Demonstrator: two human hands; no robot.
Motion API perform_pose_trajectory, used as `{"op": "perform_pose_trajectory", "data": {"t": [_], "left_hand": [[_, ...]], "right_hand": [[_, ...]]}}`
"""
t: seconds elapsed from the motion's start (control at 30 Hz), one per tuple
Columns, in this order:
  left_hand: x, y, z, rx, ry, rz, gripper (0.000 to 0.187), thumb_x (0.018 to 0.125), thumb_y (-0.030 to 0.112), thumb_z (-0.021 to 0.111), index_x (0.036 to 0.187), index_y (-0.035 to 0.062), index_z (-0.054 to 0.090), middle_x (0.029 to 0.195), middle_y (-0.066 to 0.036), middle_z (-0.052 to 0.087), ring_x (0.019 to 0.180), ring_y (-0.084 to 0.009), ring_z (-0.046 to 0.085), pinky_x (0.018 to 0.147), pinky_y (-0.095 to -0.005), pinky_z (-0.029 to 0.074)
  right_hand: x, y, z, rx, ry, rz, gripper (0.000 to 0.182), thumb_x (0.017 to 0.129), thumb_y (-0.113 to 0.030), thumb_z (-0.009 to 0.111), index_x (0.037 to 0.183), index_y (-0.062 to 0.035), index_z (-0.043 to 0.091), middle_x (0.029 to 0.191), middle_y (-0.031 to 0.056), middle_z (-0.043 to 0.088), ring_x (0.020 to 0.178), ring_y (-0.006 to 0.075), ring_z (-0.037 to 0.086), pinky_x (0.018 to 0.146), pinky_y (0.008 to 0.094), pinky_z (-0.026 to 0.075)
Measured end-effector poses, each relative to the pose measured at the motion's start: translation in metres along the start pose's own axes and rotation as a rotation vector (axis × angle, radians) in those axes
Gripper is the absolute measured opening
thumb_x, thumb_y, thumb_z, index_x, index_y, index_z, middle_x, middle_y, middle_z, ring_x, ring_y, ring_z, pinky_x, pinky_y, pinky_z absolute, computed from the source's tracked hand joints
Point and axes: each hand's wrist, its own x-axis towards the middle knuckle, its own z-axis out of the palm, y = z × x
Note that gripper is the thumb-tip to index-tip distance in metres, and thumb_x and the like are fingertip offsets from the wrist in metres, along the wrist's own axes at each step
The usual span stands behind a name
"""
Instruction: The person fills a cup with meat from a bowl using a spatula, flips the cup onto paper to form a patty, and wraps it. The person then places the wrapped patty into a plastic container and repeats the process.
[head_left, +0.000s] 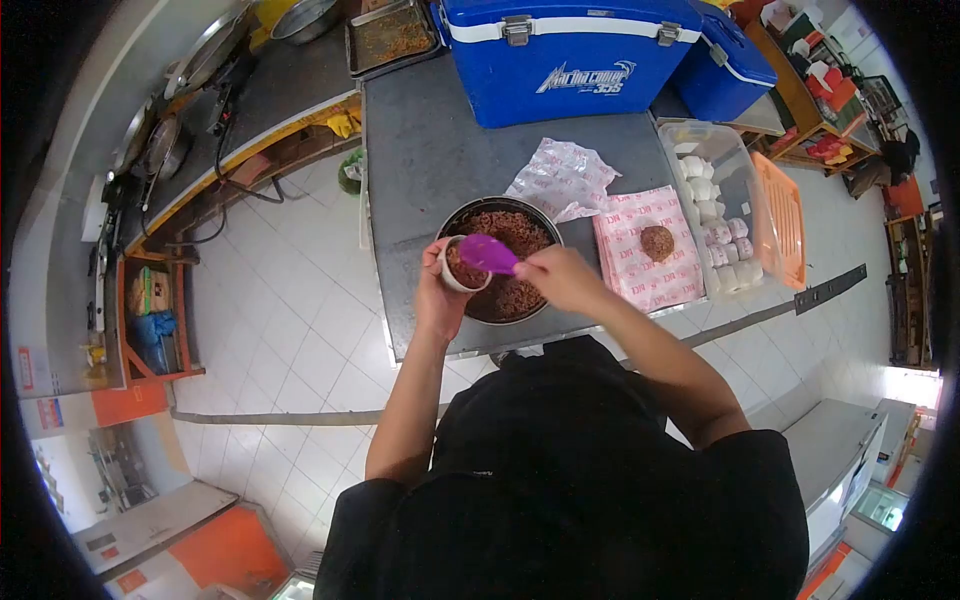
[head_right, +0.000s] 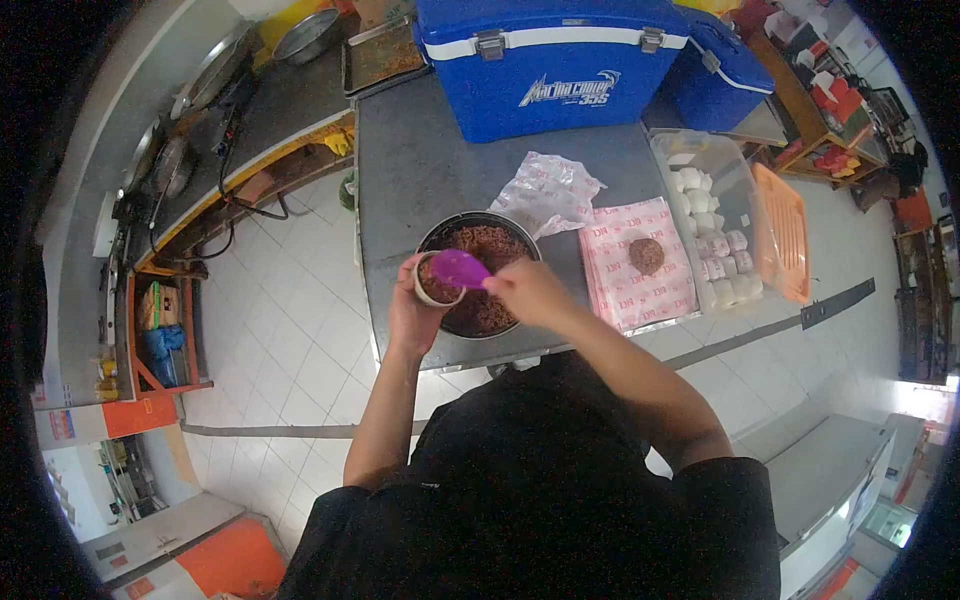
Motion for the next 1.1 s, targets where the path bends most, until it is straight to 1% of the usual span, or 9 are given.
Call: {"op": "perform_pose_trajectory", "data": {"t": [0.17,0.3,0.43,0.57,0.67,0.8,0.93,1.03,1.1], "left_hand": [[-0.006,-0.007,-0.005,-0.025,0.039,0.045,0.036,0.104,0.033,0.042,0.136,0.0175,0.048,0.14,-0.008,0.058,0.129,-0.0266,0.059,0.1,-0.0524,0.055],[-0.04,-0.003,-0.016,-0.19,-0.145,0.046,0.055,0.1,0.042,0.045,0.149,0.0173,0.042,0.146,-0.01,0.054,0.136,-0.0302,0.055,0.103,-0.0538,0.053],[-0.088,-0.028,-0.02,-0.089,-0.247,-0.005,0.089,0.077,0.019,0.081,0.154,0.0155,0.038,0.149,-0.009,0.052,0.14,-0.0306,0.052,0.111,-0.0532,0.048],[-0.113,-0.07,0.028,0.241,-0.24,-0.015,0.102,0.06,0.003,0.091,0.147,0.0123,0.04,0.141,-0.007,0.054,0.137,-0.0247,0.054,0.116,-0.0412,0.045],[-0.106,-0.139,0.042,0.412,-0.227,-0.076,0.095,0.063,0.006,0.091,0.141,0.0096,0.036,0.133,-0.01,0.055,0.133,-0.0237,0.055,0.116,-0.0395,0.041],[-0.061,-0.236,0.08,0.738,0.125,0.229,0.093,0.069,0.015,0.095,0.139,0.0037,0.036,0.134,-0.014,0.052,0.128,-0.0261,0.055,0.11,-0.041,0.045],[-0.015,-0.276,0.128,0.759,0.52,0.508,0.091,0.073,0.021,0.096,0.14,-0.0031,0.039,0.138,-0.019,0.049,0.13,-0.0294,0.052,0.112,-0.0433,0.041],[-0.031,-0.282,0.171,1.54,0.814,0.75,0.088,0.078,0.024,0.092,0.143,-0.0042,0.04,0.143,-0.024,0.046,0.131,-0.0345,0.051,0.114,-0.0444,0.039],[-0.029,-0.286,0.194,1.495,0.329,0.837,0.069,0.081,0.019,0.085,0.138,-0.0014,0.051,0.14,-0.025,0.053,0.129,-0.0408,0.054,0.111,-0.0486,0.042]], "right_hand": [[0.041,0.031,0.036,-0.241,0.094,-0.043,0.042,0.1,-0.035,0.066,0.081,0.0025,0.071,0.088,0.0269,0.07,0.088,0.0478,0.068,0.08,0.0566,0.053],[0.059,0.029,0.008,-0.423,-0.139,-0.086,0.041,0.098,-0.038,0.069,0.089,0.002,0.073,0.089,0.0248,0.071,0.094,0.0467,0.068,0.083,0.0565,0.055],[0.043,0.039,-0.045,-0.215,0.053,-0.245,0.025,0.094,-0.03,0.069,0.101,-0.0067,0.075,0.102,0.0191,0.075,0.101,0.0404,0.071,0.086,0.0511,0.057],[-0.02,0.145,-0.137,-0.54,-0.436,0.091,0.02,0.084,-0.018,0.077,0.099,-0.0068,0.07,0.084,0.0134,0.072,0.091,0.0349,0.071,0.083,0.0475,0.055],[-0.092,0.24,-0.18,-0.548,-0.601,0.215,0.037,0.076,-0.022,0.086,0.107,-0.0098,0.071,0.107,0.0123,0.073,0.109,0.0328,0.067,0.09,0.0498,0.053],[-0.173,0.302,-0.196,-0.635,-0.263,-0.132,0.06,0.065,-0.025,0.094,0.12,-0.0119,0.072,0.14,0.0077,0.057,0.139,0.0331,0.045,0.107,0.0527,0.041],[-0.179,0.355,-0.204,-0.529,-0.192,-0.374,0.036,0.076,-0.022,0.083,0.11,-0.014,0.073,0.128,0.0052,0.063,0.129,0.0251,0.053,0.103,0.0471,0.041],[-0.158,0.372,-0.216,-0.472,-0.32,-0.458,0.014,0.088,-0.021,0.074,0.1,-0.0141,0.071,0.111,0.0043,0.068,0.12,0.0242,0.058,0.099,0.0449,0.044],[-0.146,0.373,-0.214,-0.322,-0.272,-0.401,0.008,0.093,-0.02,0.069,0.096,-0.0134,0.069,0.102,0.0063,0.069,0.109,0.0266,0.062,0.094,0.0453,0.045]]}}
